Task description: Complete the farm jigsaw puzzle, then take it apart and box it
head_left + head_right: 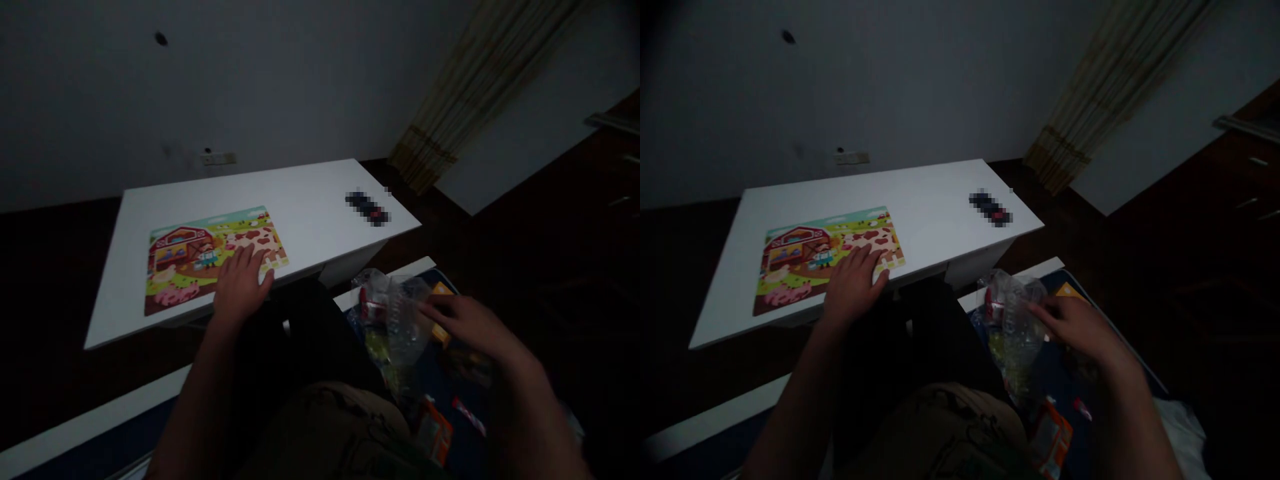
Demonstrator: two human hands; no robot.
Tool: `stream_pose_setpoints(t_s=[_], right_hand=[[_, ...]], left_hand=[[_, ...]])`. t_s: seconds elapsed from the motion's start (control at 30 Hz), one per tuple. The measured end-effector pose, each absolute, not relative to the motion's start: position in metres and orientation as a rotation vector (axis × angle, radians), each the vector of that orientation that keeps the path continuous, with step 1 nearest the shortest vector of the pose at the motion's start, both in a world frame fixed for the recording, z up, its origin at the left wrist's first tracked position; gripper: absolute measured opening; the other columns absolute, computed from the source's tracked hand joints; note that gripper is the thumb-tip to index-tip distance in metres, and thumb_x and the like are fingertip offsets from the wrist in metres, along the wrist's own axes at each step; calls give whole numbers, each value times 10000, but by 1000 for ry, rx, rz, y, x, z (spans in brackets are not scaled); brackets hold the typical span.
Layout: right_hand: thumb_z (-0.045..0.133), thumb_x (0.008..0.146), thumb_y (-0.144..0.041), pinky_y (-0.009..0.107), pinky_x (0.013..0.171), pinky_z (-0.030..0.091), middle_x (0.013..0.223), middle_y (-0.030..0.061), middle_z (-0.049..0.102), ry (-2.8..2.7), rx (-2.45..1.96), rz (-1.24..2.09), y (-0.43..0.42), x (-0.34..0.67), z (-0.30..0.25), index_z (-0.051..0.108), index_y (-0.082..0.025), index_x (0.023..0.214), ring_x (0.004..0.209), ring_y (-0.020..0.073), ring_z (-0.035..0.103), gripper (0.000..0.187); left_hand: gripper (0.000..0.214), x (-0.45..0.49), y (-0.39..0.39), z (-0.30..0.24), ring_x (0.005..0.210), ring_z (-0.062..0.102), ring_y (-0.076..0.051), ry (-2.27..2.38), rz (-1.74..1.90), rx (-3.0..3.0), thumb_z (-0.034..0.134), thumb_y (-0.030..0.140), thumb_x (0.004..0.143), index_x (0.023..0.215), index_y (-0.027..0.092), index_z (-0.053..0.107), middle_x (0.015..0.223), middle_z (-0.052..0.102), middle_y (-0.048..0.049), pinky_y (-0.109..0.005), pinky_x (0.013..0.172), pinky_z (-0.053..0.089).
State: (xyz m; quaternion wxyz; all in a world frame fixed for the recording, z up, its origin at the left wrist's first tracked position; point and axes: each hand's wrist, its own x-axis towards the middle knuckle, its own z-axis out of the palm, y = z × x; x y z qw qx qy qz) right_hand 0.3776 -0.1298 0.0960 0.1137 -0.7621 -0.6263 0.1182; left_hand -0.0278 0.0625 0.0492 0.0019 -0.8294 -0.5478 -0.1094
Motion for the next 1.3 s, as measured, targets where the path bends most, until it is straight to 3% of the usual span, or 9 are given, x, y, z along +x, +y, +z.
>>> stream_pose_setpoints(t_s=[0.13, 0.3, 0.43, 0.5, 0.73, 0.93, 1.07, 1.2, 1.3], right_hand=[[421, 933, -498, 398, 519, 430, 670, 91, 648, -1931, -2162, 116, -98, 351, 149, 654, -348, 677, 599, 265, 630, 377], [506, 932, -426, 371, 624, 410, 755, 70, 623, -1990, -1783, -326, -27, 286, 164, 644, -284, 768, 760, 247, 618, 258], [506, 927, -320, 359, 654, 404, 1027, 91, 653, -2170, -1656, -374, 46, 247, 154, 669, -262, 928, 940, 274, 591, 173], [467, 919, -196, 360, 677, 403, 1119, 91, 642, -2307, -1600, -362, 80, 238, 147, 672, -260, 993, 978, 278, 568, 227], [411, 882, -64, 393, 825, 423, 1175, 104, 639, -2378, -1546, -281, 152, 233, 122, 695, -223, 1049, 1043, 284, 551, 365], [487, 826, -118, 463, 1001, 413, 1347, 110, 559, -2184, -1541, -237, 141, 239, 98, 713, -209, 964, 1252, 306, 467, 280], [521, 818, -179, 446, 1032, 429, 1283, 89, 605, -2123, -1428, -166, 97, 218, 75, 702, -232, 939, 1253, 276, 491, 223], [478, 892, -274, 404, 1094, 414, 1410, -1, 542, -2307, -1333, 14, 56, 182, 60, 624, -316, 1212, 1322, 233, 460, 354], [514, 912, -339, 394, 1148, 361, 1496, 13, 456, -2379, -1279, 73, 43, 168, 53, 476, -293, 1415, 1372, 253, 418, 507]], left_hand=[[545, -28, 60, 48, 1451, 277, -298, -1721, -344, -2584, 366, 478, 961, 1456, 259, 425, 1568, 344, -51, -499, 1173, 240], [570, -31, 59, 44, 1478, 209, -302, -1687, -344, -2619, 372, 551, 958, 1479, 322, 396, 1600, 274, -12, -526, 1185, 194], [626, -33, 59, 44, 1475, 221, -298, -1690, -322, -2638, 395, 623, 931, 1487, 335, 383, 1591, 299, -17, -514, 1186, 207], [662, -34, 58, 44, 1475, 222, -302, -1694, -310, -2635, 435, 648, 905, 1489, 340, 379, 1591, 299, -20, -508, 1186, 213], [649, -35, 56, 45, 1466, 247, -303, -1694, -331, -2613, 484, 632, 888, 1469, 354, 406, 1575, 333, -20, -507, 1179, 239], [641, -34, 57, 48, 1452, 283, -307, -1673, -339, -2617, 475, 621, 896, 1465, 331, 424, 1560, 360, -37, -507, 1178, 251], [635, -32, 58, 48, 1453, 278, -313, -1671, -332, -2612, 485, 610, 896, 1467, 338, 425, 1563, 354, -42, -514, 1180, 245], [630, -32, 59, 45, 1454, 277, -316, -1652, -325, -2613, 469, 592, 912, 1478, 321, 408, 1572, 335, -52, -528, 1176, 245], [636, -34, 59, 42, 1450, 285, -317, -1592, -309, -2645, 510, 547, 911, 1485, 297, 397, 1572, 333, -65, -533, 1172, 252]])
